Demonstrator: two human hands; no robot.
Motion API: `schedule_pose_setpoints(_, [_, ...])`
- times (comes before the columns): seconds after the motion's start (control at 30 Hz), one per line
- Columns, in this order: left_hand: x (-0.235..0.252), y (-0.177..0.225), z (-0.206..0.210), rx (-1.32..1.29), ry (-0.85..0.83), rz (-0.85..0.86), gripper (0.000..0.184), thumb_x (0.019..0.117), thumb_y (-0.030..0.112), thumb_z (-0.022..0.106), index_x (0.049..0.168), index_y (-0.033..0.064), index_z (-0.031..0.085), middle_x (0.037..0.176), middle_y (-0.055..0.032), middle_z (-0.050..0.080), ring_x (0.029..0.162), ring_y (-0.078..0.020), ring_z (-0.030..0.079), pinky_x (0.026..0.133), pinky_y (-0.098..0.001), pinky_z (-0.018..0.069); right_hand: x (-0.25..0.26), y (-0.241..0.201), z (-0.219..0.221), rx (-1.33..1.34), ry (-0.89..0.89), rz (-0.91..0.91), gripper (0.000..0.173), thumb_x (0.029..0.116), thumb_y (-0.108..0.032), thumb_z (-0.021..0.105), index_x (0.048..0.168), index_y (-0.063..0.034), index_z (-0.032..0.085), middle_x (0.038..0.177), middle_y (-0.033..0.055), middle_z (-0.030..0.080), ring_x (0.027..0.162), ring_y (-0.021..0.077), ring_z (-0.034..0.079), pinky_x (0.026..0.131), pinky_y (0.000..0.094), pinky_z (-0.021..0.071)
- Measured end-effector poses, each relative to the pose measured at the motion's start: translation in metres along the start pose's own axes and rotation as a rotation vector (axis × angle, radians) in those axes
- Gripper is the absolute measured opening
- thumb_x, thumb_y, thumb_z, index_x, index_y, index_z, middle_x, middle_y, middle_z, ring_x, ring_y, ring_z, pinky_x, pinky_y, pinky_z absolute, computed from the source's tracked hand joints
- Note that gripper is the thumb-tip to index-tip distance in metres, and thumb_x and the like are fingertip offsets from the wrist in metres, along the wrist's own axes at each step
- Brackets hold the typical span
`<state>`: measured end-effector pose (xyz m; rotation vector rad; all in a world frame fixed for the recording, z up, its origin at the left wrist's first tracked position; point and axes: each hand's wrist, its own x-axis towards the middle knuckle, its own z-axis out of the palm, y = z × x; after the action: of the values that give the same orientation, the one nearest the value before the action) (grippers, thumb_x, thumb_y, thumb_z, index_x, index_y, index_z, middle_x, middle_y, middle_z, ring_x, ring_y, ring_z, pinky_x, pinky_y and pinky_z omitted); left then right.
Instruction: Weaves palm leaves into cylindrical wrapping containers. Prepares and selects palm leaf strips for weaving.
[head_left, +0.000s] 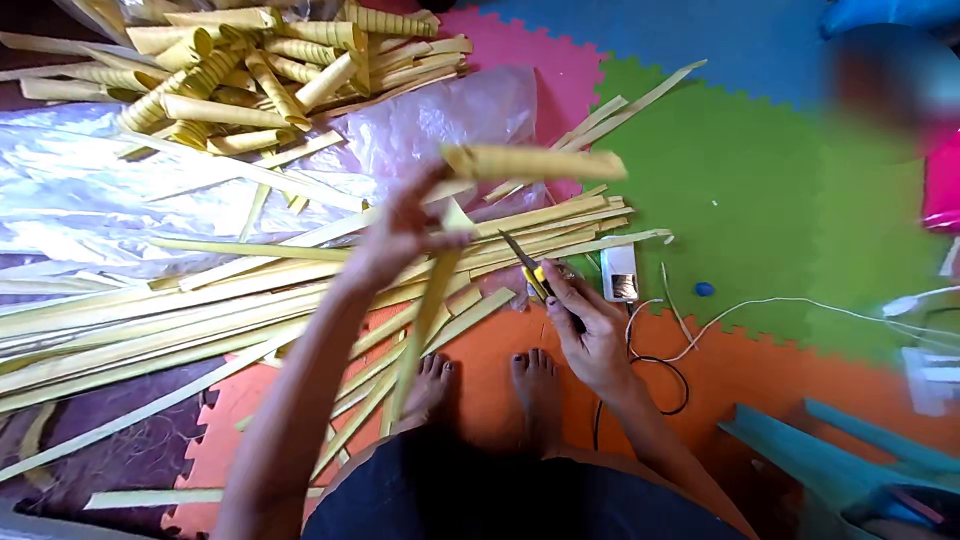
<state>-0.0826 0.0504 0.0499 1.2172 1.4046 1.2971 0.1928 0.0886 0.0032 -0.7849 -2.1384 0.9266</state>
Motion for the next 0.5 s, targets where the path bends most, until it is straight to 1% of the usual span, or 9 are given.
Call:
schedule_pose_setpoints(0.03, [0.013,0.016,-0.025,0.288,0.103,0.029,0.073,0.0821,0.000,0.075,0.148,0.0040,0.045,0.144,-0.0075,0.054,0.100,-0.0100,0.069,0.079,-0.0268,0.0612,-0.005,0.005,-0.002,-0.003,-0.015,0.029,0.040,0.1045,-0.013,0.053,0.144,-0.0108,0.061,0.101,0.0100,0.068,0.073,0.0053,0.062,0.066,0.0198,0.0550])
schedule_pose_setpoints(0.07, [0.027,0.033,-0.047,0.577,0.185,0.025,0.073,0.0831,0.002,0.077,0.149,0.0026,0.047,0.145,-0.0164,0.053,0.101,-0.0189,0.069,0.080,-0.0349,0.0607,-0.011,0.013,-0.001,-0.017,-0.038,0.064,0.039,0.1040,-0.014,0.054,0.142,-0.0107,0.062,0.099,0.0096,0.068,0.072,0.0052,0.061,0.066,0.0193,0.0542])
schedule_pose_setpoints(0.1, [0.041,0.049,-0.062,0.799,0.205,0.002,0.070,0.0852,0.000,0.076,0.149,-0.0003,0.047,0.145,-0.0250,0.052,0.106,-0.0324,0.068,0.086,-0.0474,0.0584,-0.019,0.023,0.004,-0.034,-0.077,0.101,0.038,0.1028,-0.014,0.055,0.140,-0.0102,0.064,0.098,0.0099,0.069,0.073,0.0055,0.061,0.067,0.0190,0.0538])
schedule_pose_setpoints(0.13, [0.054,0.059,-0.073,0.941,0.169,-0.018,0.063,0.0865,-0.004,0.073,0.145,-0.0036,0.049,0.142,-0.0302,0.051,0.112,-0.0426,0.064,0.093,-0.0566,0.0540,-0.029,0.035,0.010,-0.045,-0.139,0.140,0.037,0.1019,-0.014,0.056,0.137,-0.0095,0.067,0.101,0.0112,0.070,0.075,0.0072,0.064,0.070,0.0202,0.0549])
schedule_pose_setpoints(0.2, [0.080,0.058,-0.089,1.120,-0.025,-0.027,0.061,0.0868,-0.014,0.068,0.145,-0.0036,0.051,0.138,-0.0330,0.054,0.121,-0.0532,0.057,0.101,-0.0664,0.0447,-0.046,0.055,0.027,-0.096,-0.327,0.227,0.037,0.1016,-0.019,0.056,0.136,-0.0120,0.068,0.108,0.0150,0.071,0.084,0.0165,0.069,0.077,0.0306,0.0588])
schedule_pose_setpoints(0.3, [0.095,0.010,-0.095,1.361,-0.332,-0.074,0.044,0.0959,-0.013,0.056,0.138,-0.0010,0.058,0.137,-0.0285,0.058,0.125,-0.0525,0.056,0.103,-0.0682,0.0428,-0.067,0.080,0.052,-0.214,-0.565,0.264,0.040,0.1016,-0.022,0.057,0.141,-0.0204,0.065,0.113,0.0207,0.067,0.096,0.0323,0.067,0.085,0.0457,0.0568])
schedule_pose_setpoints(0.37, [0.088,-0.042,-0.084,1.443,-0.427,-0.048,0.034,0.0985,-0.011,0.052,0.130,-0.0040,0.064,0.142,-0.0280,0.054,0.134,-0.0515,0.048,0.111,-0.0698,0.0330,-0.076,0.092,0.063,-0.275,-0.624,0.272,0.040,0.1004,-0.020,0.060,0.139,-0.0223,0.066,0.116,0.0220,0.067,0.105,0.0385,0.065,0.093,0.0521,0.0531])
schedule_pose_setpoints(0.4, [0.081,-0.067,-0.072,1.409,-0.441,-0.027,0.030,0.0996,-0.008,0.052,0.126,-0.0052,0.066,0.142,-0.0275,0.055,0.135,-0.0499,0.048,0.113,-0.0680,0.0311,-0.077,0.094,0.065,-0.300,-0.645,0.293,0.039,0.1000,-0.019,0.061,0.139,-0.0225,0.067,0.120,0.0225,0.066,0.111,0.0405,0.063,0.097,0.0543,0.0511])
schedule_pose_setpoints(0.5, [0.054,-0.132,-0.024,1.272,-0.496,-0.006,0.020,0.0996,-0.006,0.051,0.109,-0.0098,0.068,0.126,-0.0269,0.063,0.122,-0.0458,0.058,0.102,-0.0614,0.0439,-0.084,0.102,0.069,-0.349,-0.654,0.320,0.042,0.0957,-0.015,0.067,0.136,-0.0240,0.069,0.127,0.0231,0.064,0.119,0.0428,0.060,0.099,0.0592,0.0490])
